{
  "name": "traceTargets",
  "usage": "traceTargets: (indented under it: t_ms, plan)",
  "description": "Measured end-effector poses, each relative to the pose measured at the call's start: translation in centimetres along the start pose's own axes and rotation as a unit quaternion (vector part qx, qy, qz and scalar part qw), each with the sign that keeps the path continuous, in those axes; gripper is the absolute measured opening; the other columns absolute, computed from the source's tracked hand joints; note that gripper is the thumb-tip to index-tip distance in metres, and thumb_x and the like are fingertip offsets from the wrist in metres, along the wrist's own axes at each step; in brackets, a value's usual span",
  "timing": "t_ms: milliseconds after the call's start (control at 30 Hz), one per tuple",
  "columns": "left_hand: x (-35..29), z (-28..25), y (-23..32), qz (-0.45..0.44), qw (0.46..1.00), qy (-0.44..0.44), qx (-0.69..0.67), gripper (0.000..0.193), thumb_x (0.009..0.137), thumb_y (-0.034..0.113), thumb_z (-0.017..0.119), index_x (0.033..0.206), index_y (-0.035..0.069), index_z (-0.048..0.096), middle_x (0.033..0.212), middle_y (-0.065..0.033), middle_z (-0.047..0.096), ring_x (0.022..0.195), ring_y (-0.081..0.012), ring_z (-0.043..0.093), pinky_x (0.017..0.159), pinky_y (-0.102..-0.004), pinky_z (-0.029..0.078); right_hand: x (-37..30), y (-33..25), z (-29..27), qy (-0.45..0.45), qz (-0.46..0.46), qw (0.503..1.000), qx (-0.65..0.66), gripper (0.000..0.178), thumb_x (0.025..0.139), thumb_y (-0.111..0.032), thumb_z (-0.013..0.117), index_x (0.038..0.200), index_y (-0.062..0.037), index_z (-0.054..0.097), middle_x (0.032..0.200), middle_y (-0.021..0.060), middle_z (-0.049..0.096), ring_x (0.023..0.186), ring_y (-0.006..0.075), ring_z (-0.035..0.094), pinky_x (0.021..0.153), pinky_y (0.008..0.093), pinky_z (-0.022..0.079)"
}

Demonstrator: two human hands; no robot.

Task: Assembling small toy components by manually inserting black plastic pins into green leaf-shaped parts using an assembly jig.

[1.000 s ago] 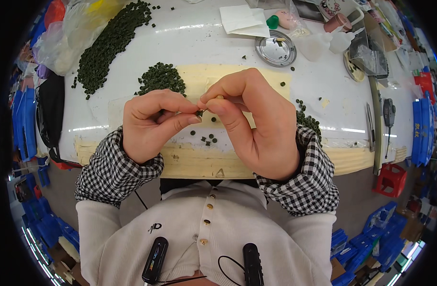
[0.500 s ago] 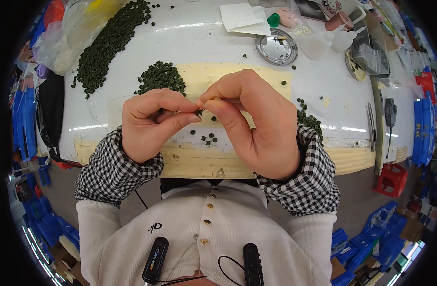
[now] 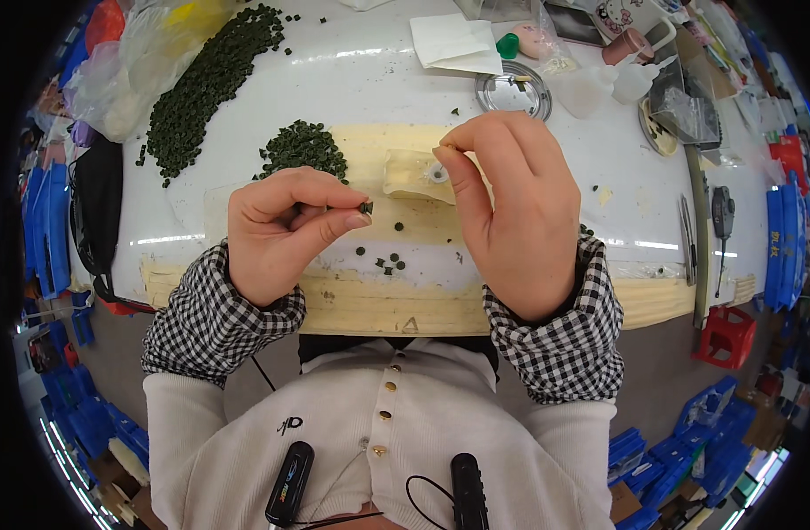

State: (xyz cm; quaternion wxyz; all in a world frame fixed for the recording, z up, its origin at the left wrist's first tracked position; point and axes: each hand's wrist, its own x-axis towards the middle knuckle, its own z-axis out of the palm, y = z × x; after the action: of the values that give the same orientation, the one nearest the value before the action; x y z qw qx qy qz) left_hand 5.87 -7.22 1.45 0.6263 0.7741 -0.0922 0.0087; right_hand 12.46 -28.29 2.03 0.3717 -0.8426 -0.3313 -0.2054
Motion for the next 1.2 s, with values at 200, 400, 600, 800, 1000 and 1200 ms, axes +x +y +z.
traceTargets:
  t_ms: [200, 400, 600, 800, 1000, 1200]
  plan:
    - [0.0, -0.1, -0.1, 0.005, 1.000, 0.026, -0.010, 0.016, 0.077, -0.006, 0.071, 0.092, 0.000, 0.068, 0.086, -0.0036, 0.065, 0.061, -0.0018, 0.042, 0.054, -0.0169, 0.033, -0.1, -0.4, -0.2, -0.036, -0.006, 0.998, -0.058, 0.017, 0.076, -0.001, 0.069, 0.091, -0.0020, 0.062, 0.088, 0.0102, 0.060, 0.081, 0.0280, 0.056, 0.069, 0.0351, 0.046]
    - [-0.1, -0.3, 0.0, 0.016, 0.998, 0.057, -0.029, 0.016, 0.077, -0.007, 0.070, 0.092, -0.001, 0.068, 0.084, -0.0027, 0.064, 0.061, -0.0019, 0.042, 0.054, -0.0175, 0.033, -0.8, -2.9, -1.2, -0.041, 0.020, 0.997, 0.067, 0.023, 0.076, 0.002, 0.070, 0.098, -0.0008, 0.067, 0.085, 0.0110, 0.061, 0.072, 0.0239, 0.059, 0.064, 0.0308, 0.048]
    - [-0.1, -0.3, 0.0, 0.007, 0.998, 0.049, -0.037, 0.017, 0.078, -0.007, 0.070, 0.094, -0.001, 0.068, 0.082, -0.0024, 0.062, 0.061, -0.0019, 0.042, 0.053, -0.0179, 0.033, -1.4, -3.5, -0.3, -0.155, 0.119, 0.946, 0.259, 0.035, 0.086, 0.005, 0.058, 0.121, 0.0016, 0.059, 0.093, 0.0121, 0.063, 0.079, 0.0165, 0.064, 0.068, 0.0242, 0.051]
    - [-0.2, -0.3, 0.0, 0.018, 0.998, 0.041, -0.053, 0.017, 0.079, -0.009, 0.068, 0.095, -0.002, 0.069, 0.084, -0.0054, 0.064, 0.065, -0.0031, 0.049, 0.055, -0.0176, 0.036, -1.6, -3.2, 0.1, -0.166, 0.105, 0.939, 0.281, 0.036, 0.086, 0.005, 0.058, 0.122, 0.0000, 0.059, 0.095, 0.0119, 0.064, 0.079, 0.0168, 0.064, 0.069, 0.0244, 0.051]
    - [-0.2, -0.2, -0.4, 0.021, 0.996, 0.031, -0.079, 0.017, 0.079, -0.010, 0.067, 0.095, -0.003, 0.068, 0.086, -0.0084, 0.065, 0.071, -0.0073, 0.056, 0.059, -0.0191, 0.042, -1.6, -3.1, 0.2, -0.169, 0.051, 0.959, 0.223, 0.039, 0.083, 0.007, 0.060, 0.121, 0.0002, 0.059, 0.092, 0.0126, 0.063, 0.074, 0.0194, 0.063, 0.066, 0.0252, 0.052]
    - [-0.2, 0.0, -0.4, 0.010, 0.995, 0.038, -0.091, 0.016, 0.079, -0.009, 0.067, 0.094, -0.003, 0.068, 0.086, -0.0084, 0.065, 0.072, -0.0079, 0.057, 0.062, -0.0198, 0.043, -1.5, -2.9, 0.5, -0.144, -0.029, 0.976, 0.161, 0.041, 0.079, 0.009, 0.063, 0.120, 0.0021, 0.060, 0.089, 0.0127, 0.062, 0.072, 0.0216, 0.063, 0.063, 0.0269, 0.052]
